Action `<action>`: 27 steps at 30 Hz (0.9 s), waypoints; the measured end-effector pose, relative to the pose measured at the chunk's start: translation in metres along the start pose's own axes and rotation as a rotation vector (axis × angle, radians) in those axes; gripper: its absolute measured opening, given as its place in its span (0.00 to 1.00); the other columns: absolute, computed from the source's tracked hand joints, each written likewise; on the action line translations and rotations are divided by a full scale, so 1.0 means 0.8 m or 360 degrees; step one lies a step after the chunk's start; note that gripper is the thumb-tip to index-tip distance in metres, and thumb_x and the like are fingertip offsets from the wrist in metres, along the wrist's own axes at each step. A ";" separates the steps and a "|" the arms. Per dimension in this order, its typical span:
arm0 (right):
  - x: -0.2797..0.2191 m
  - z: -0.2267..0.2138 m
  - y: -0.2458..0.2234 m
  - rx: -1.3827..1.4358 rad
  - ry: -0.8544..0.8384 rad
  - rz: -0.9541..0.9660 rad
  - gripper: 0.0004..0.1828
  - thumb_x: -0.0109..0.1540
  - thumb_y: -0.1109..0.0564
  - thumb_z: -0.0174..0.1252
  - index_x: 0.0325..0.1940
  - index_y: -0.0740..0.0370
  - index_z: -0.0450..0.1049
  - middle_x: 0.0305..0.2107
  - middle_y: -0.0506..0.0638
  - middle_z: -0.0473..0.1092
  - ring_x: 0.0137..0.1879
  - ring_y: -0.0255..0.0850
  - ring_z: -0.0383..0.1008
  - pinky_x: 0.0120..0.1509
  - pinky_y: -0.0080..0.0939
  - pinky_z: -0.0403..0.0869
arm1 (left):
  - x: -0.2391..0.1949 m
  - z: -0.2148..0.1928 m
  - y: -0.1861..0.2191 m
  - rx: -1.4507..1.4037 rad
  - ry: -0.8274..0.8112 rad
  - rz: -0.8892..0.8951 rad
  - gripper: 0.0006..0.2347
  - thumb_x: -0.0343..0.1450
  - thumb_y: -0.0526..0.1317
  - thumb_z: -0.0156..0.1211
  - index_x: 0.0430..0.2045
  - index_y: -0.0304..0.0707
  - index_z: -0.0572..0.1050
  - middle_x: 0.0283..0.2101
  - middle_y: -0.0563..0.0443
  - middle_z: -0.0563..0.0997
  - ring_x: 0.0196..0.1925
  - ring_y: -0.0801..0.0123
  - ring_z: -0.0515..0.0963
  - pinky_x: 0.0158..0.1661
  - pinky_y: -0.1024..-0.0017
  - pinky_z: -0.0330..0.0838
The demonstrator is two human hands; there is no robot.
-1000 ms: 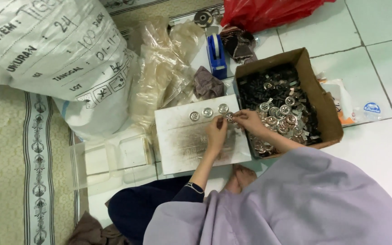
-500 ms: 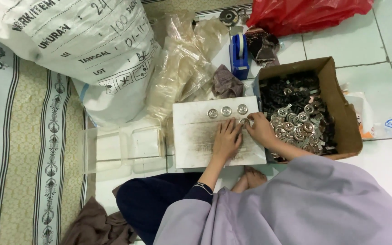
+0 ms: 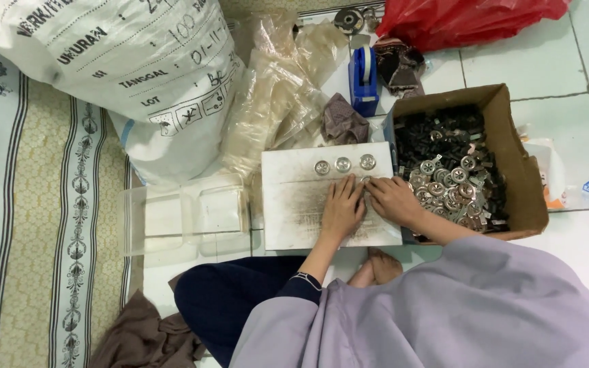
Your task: Picking up small circular metal components from a cardboard box and placing them into small plastic bags.
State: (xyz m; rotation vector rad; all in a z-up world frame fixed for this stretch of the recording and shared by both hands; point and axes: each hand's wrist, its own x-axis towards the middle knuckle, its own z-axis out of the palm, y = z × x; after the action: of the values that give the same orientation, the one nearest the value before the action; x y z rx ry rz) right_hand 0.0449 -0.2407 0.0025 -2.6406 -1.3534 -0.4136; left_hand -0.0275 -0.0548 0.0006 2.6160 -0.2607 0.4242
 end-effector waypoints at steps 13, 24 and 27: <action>-0.048 -0.019 0.071 -0.0005 0.0302 0.0297 0.10 0.62 0.47 0.60 0.46 0.43 0.80 0.47 0.40 0.77 0.50 0.38 0.79 0.59 0.46 0.70 | 0.005 -0.011 0.006 -0.0079 -0.0031 -0.0064 0.22 0.72 0.43 0.54 0.62 0.40 0.69 0.62 0.36 0.74 0.67 0.52 0.70 0.66 0.47 0.59; -0.183 0.059 0.165 -0.0147 -0.0586 0.0861 0.38 0.50 0.41 0.70 0.63 0.53 0.74 0.66 0.60 0.66 0.71 0.60 0.68 0.66 0.60 0.72 | 0.077 0.072 0.132 -0.0848 0.0086 0.0142 0.13 0.71 0.37 0.58 0.50 0.40 0.75 0.53 0.43 0.79 0.57 0.55 0.79 0.58 0.63 0.73; -0.170 0.020 0.122 0.0368 -0.0509 0.0954 0.24 0.59 0.54 0.61 0.59 0.63 0.75 0.61 0.67 0.68 0.63 0.70 0.70 0.59 0.67 0.74 | 0.085 0.136 0.158 -0.0682 -0.0358 0.0269 0.20 0.71 0.40 0.54 0.59 0.37 0.69 0.60 0.31 0.73 0.63 0.39 0.74 0.61 0.55 0.73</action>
State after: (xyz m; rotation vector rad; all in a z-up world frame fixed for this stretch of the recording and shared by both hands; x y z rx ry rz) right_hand 0.0510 -0.3986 -0.0553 -2.8020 -0.5526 0.2342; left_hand 0.0313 -0.2246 -0.0141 2.2233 -0.5822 0.1090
